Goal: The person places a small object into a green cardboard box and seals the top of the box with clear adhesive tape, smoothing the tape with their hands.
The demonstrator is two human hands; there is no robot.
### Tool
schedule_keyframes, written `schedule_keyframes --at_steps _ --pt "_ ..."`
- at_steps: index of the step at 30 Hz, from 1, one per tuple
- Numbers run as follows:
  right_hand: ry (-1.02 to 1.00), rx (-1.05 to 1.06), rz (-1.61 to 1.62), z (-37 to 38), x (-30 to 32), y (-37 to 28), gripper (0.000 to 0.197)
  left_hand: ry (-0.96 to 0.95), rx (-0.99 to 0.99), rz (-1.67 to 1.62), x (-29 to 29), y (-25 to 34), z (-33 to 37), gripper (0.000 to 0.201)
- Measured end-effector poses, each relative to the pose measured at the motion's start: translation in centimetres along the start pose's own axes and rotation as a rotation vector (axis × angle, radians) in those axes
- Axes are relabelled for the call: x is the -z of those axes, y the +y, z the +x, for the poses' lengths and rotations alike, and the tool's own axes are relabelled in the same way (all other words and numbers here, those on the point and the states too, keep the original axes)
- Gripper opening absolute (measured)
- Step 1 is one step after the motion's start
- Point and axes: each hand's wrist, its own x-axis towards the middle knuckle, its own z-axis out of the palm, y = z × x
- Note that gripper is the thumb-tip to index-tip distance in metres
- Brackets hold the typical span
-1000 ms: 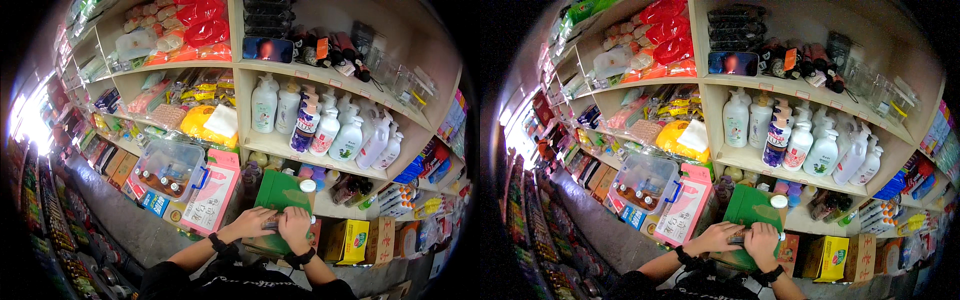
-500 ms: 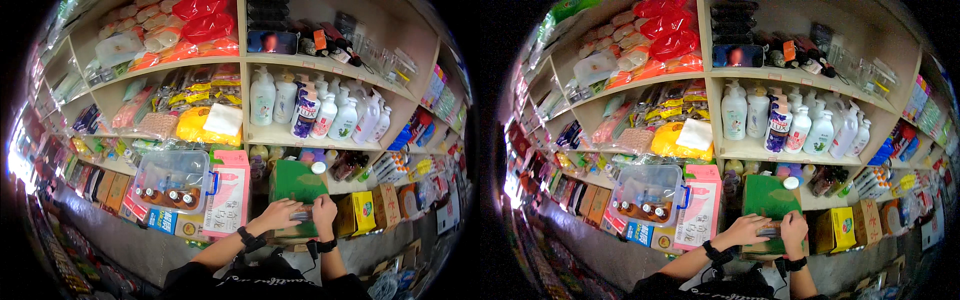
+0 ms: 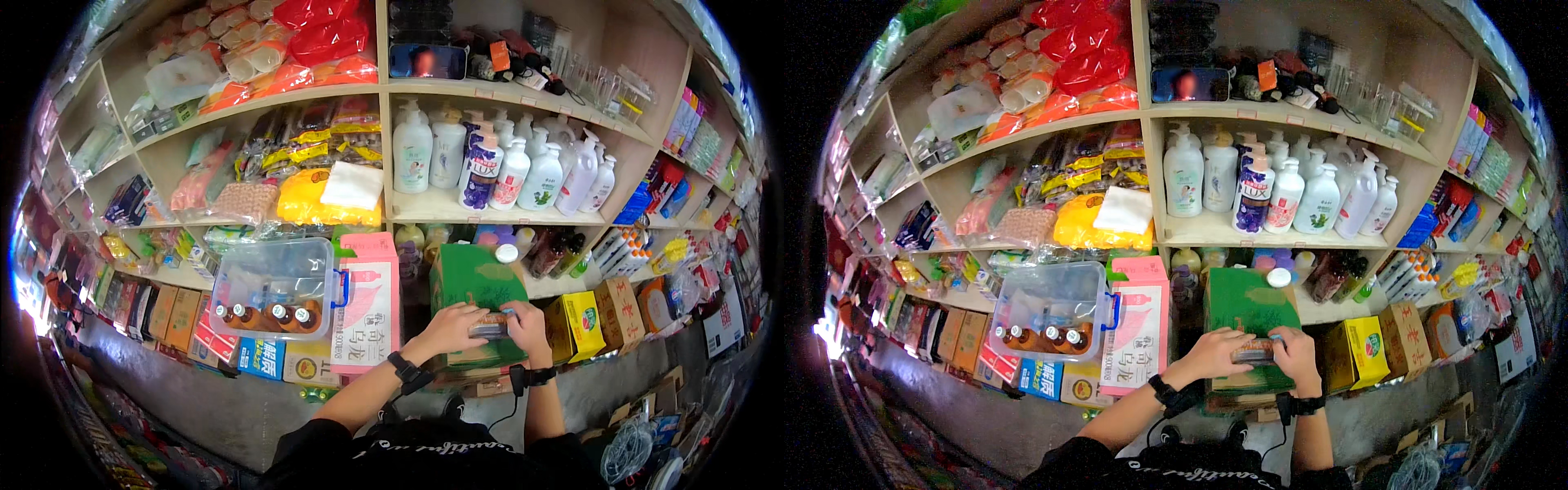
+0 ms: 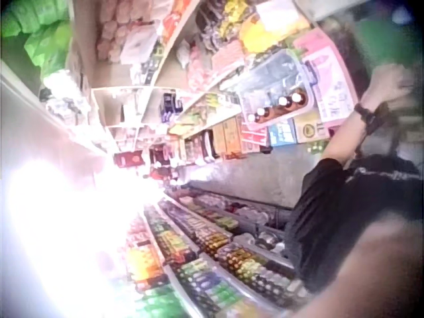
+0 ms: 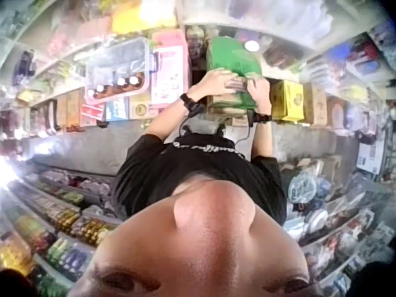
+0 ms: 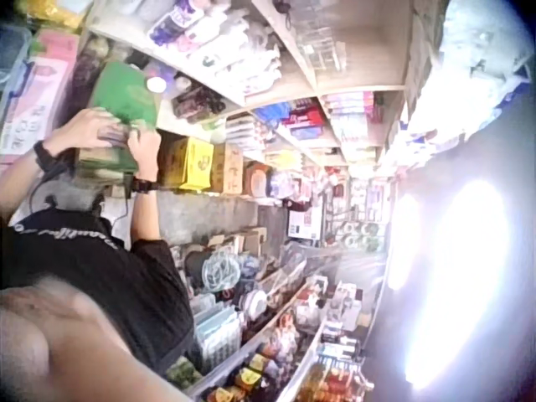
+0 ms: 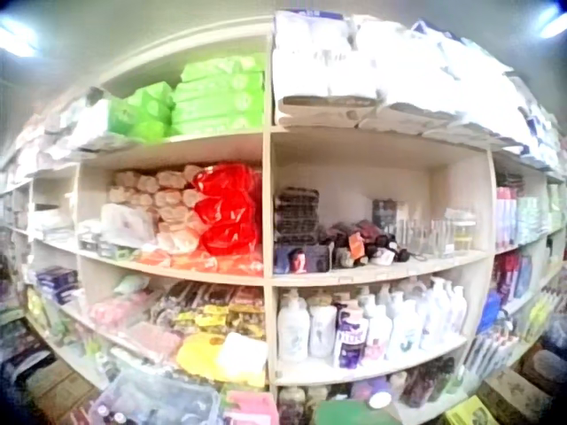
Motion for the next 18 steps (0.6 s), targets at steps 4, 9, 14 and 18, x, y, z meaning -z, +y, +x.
schedule_keyframes --at_steps 4,9,14,18 --pt "0.059 -0.046 0.04 -0.2 -0.6 0.0 0.021 0.034 0.013 0.009 0.1 0.3 -0.2 0.069" --pt "0.129 -0.151 0.042 0.3 -1.1 -0.4 0.021 0.119 0.038 0.002 0.1 0.7 0.2 0.061" --pt "0.085 -0.207 0.024 0.8 -1.4 0.1 0.021 0.151 0.148 -0.057 0.1 0.9 0.5 0.044" --pt "0.164 -0.057 0.006 1.6 -2.1 0.4 0.018 0.224 0.087 0.078 0.6 1.1 1.5 0.032"
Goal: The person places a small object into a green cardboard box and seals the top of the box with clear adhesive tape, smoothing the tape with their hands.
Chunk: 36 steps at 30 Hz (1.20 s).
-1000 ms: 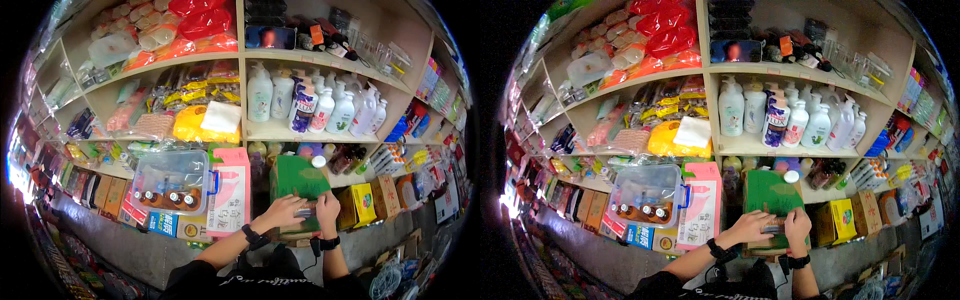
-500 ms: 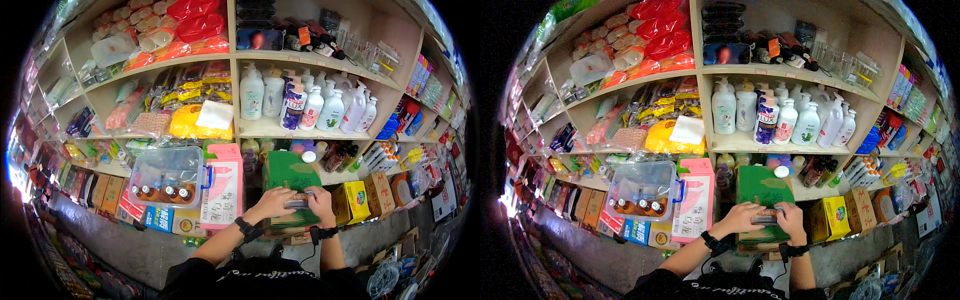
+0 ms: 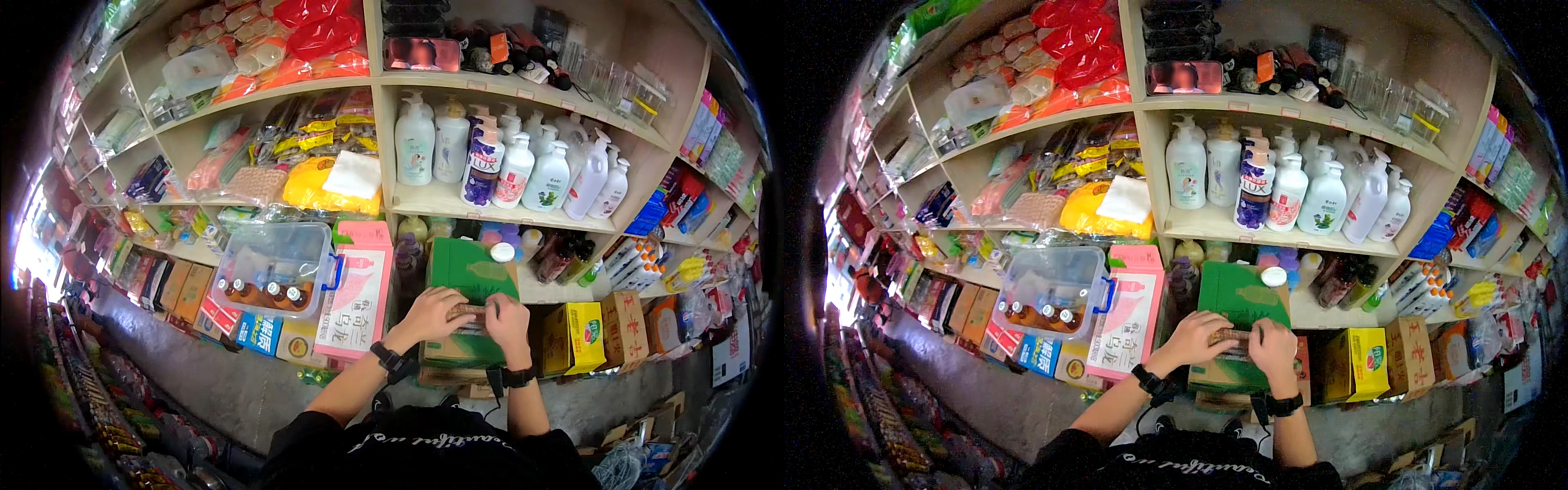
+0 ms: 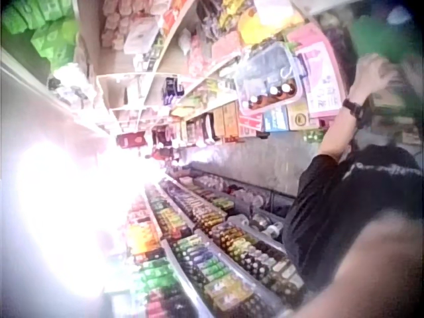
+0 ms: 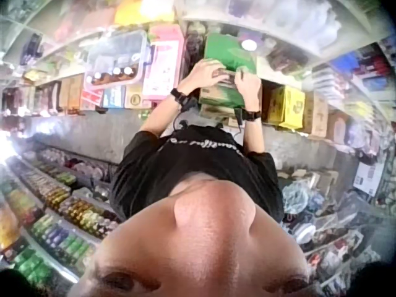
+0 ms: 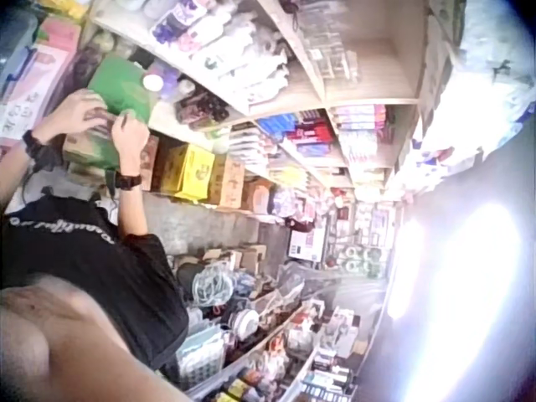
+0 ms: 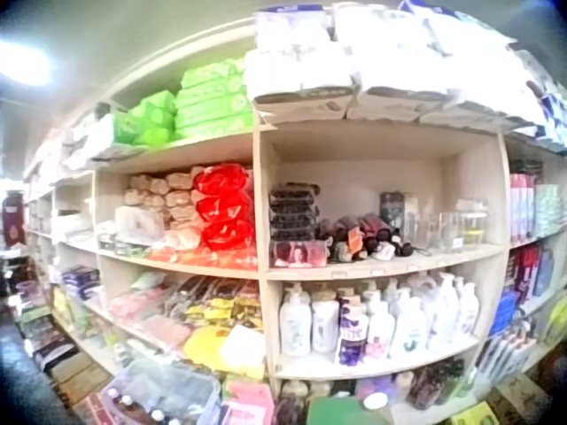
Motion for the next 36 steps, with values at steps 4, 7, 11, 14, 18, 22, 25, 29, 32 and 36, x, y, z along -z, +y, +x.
schedule_keyframes --at_steps 4,7,11,14,18,22,25,29,32,36 --pt "-0.089 0.233 -0.111 0.8 -1.4 -2.8 0.019 0.093 -0.017 0.043 -0.8 -0.7 0.2 0.014" --pt "-0.113 0.278 -0.147 0.8 -2.3 -3.9 0.022 0.15 0.023 0.079 -0.9 -0.3 0.4 0.015" --pt "-0.18 0.237 -0.146 1.2 -2.0 -3.6 0.02 0.27 -0.033 0.156 -0.4 -0.4 1.1 0.013" --pt "0.022 0.391 -0.07 1.3 -1.3 -4.0 0.02 0.231 -0.054 0.174 0.4 0.1 0.7 0.011" --pt "-0.044 0.325 -0.085 -0.2 -0.9 -4.3 0.022 0.178 -0.049 0.168 0.4 0.6 -0.4 0.011" --pt "-0.065 0.27 -0.128 -0.8 -0.7 -4.6 0.022 0.215 -0.022 0.161 0.4 0.8 -1.1 0.011" --pt "0.059 0.317 -0.098 -0.8 -0.7 -4.8 0.022 0.193 0.041 0.117 1.1 1.1 -1.6 0.016" --pt "-0.039 0.209 -0.15 -1.5 -1.1 -4.3 0.021 -0.014 -0.044 0.018 2.4 0.8 -2.4 0.041" --pt "-0.082 0.211 -0.22 -1.0 -1.8 -3.5 0.021 -0.116 -0.038 -0.021 1.8 0.0 -2.5 0.053" --pt "0.004 0.302 -0.214 1.0 -2.0 -3.1 0.022 -0.117 -0.039 -0.006 0.7 -0.8 -1.4 0.057"
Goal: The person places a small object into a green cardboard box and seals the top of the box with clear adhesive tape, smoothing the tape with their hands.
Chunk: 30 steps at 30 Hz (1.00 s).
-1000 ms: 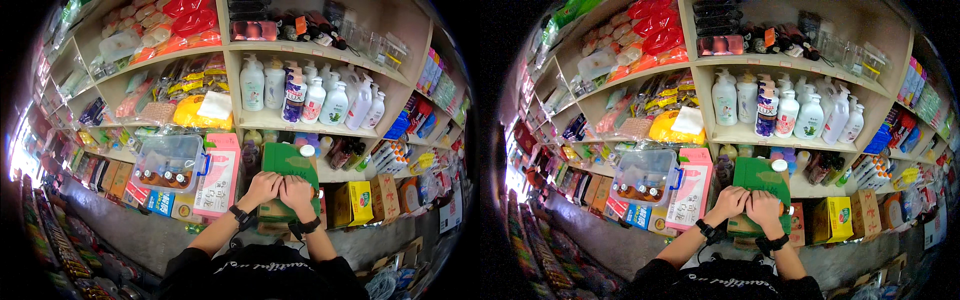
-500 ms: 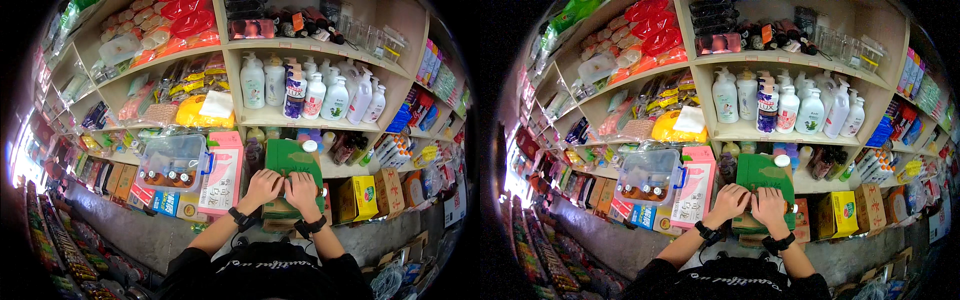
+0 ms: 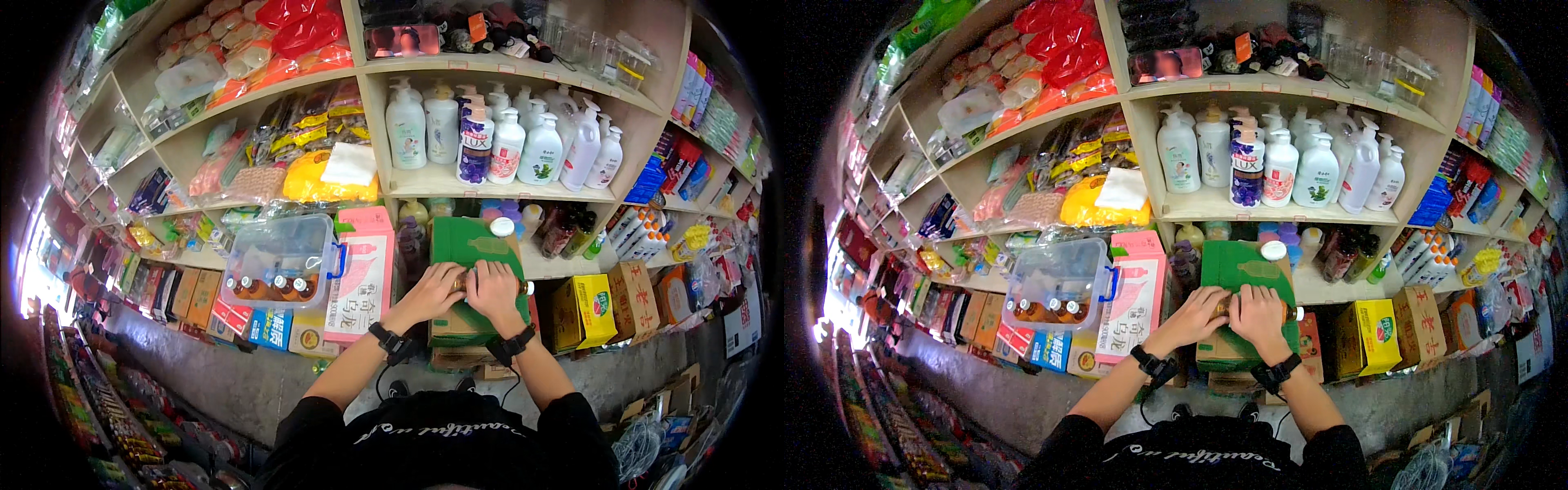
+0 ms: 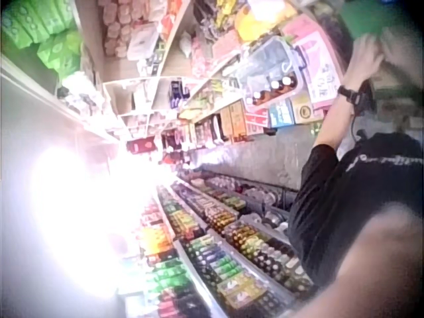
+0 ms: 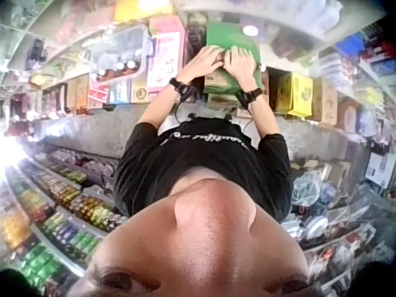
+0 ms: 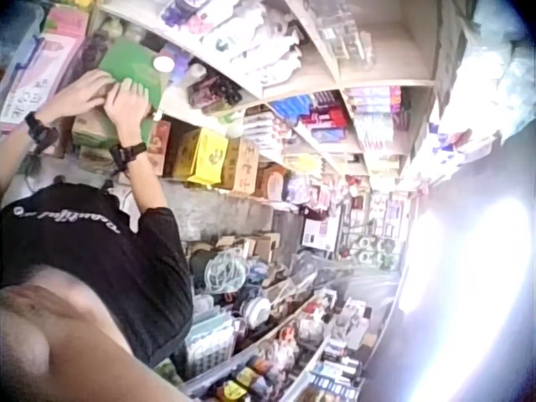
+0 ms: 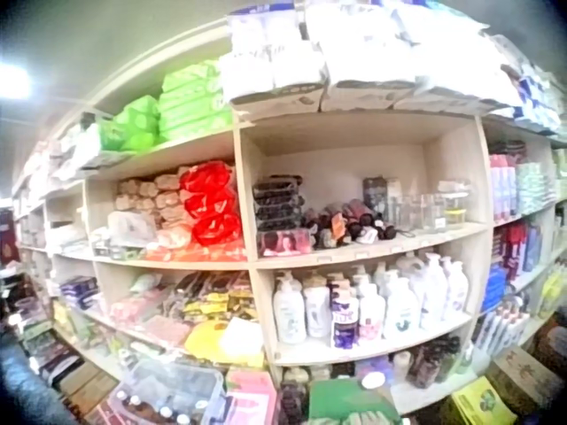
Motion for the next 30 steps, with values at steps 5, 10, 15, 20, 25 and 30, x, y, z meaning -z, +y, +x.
schedule_keyframes --at_steps 5,10,15,20,25,30 --pt "-0.042 0.059 0.019 -0.3 0.6 0.3 0.039 -0.014 0.03 0.029 0.3 0.0 1.0 0.058" --pt "-0.194 0.147 0.043 -1.3 2.9 0.7 0.064 -0.099 0.035 -0.023 1.4 -0.1 0.8 0.066" --pt "-0.246 0.186 0.059 -1.7 3.4 1.1 0.08 -0.127 0.061 -0.028 1.5 -0.2 0.5 0.074" --pt "-0.242 0.177 0.004 -1.7 4.3 0.6 0.091 -0.066 0.065 -0.027 2.4 -0.1 -0.1 0.081" --pt "-0.292 0.123 -0.052 -2.1 4.4 0.9 0.098 0.042 0.07 -0.01 3.2 -0.4 0.0 0.082" --pt "-0.3 0.138 -0.06 -2.5 5.4 0.1 0.107 0.111 0.107 -0.055 4.5 0.3 0.3 0.067"
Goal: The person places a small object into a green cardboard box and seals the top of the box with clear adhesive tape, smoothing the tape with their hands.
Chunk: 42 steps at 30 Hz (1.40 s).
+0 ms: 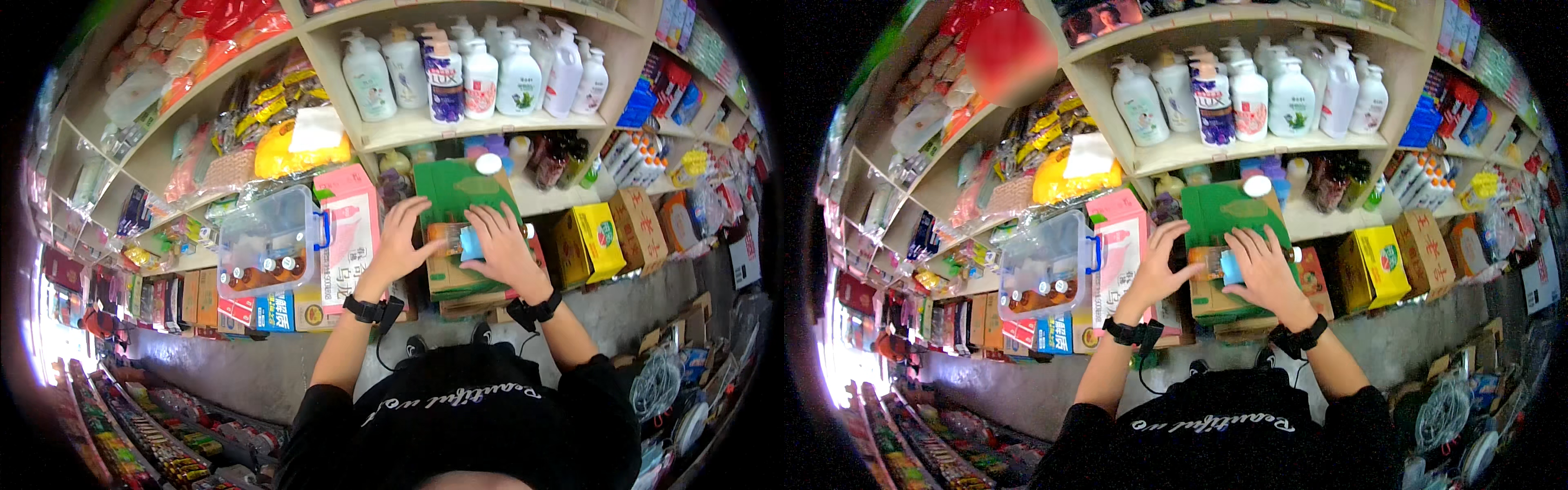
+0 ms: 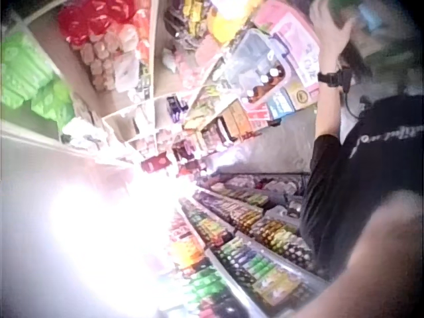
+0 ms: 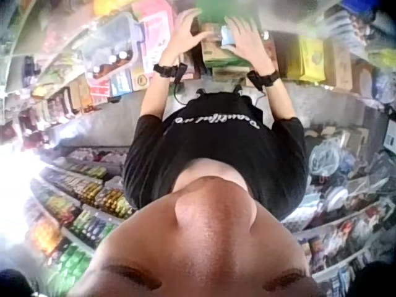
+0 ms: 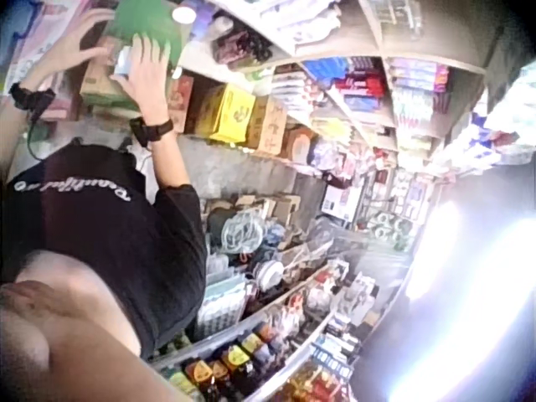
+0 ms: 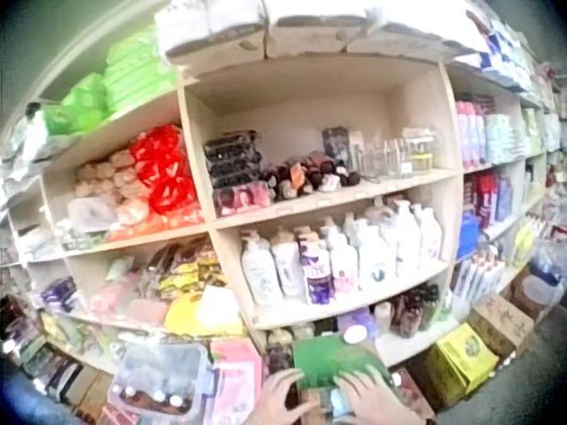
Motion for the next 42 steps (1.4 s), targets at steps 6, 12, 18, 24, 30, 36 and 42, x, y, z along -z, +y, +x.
schedule_keyframes --at_steps 6,12,18,24,30,36,42 --pt "-0.041 -0.026 0.01 -0.7 0.5 -0.3 0.11 -0.025 0.018 -0.028 -0.1 0.0 -0.6 0.063" --pt "0.15 -0.1 0.397 -1.1 3.7 -0.5 0.088 0.071 0.023 -0.197 0.5 0.5 -0.3 0.042" --pt "0.778 0.048 2.092 -1.1 3.2 1.7 0.054 0.248 -0.045 -1.9 4.1 1.2 0.8 0.055" --pt "0.724 -0.306 1.302 -2.8 -2.0 -0.8 0.011 0.173 0.134 -1.475 -1.9 3.5 -0.3 0.045" --pt "0.929 0.022 2.703 -1.5 3.0 0.7 0.026 0.186 0.174 -2.37 0.2 4.2 1.0 0.039" --pt "0.88 0.27 2.999 -1.4 4.7 -0.4 0.026 0.185 0.02 -2.582 1.1 5.1 1.5 0.048" --pt "0.722 0.218 2.823 -1.5 6.3 -1.3 0.02 0.158 -0.087 -2.607 2.4 8.0 1.8 0.055"
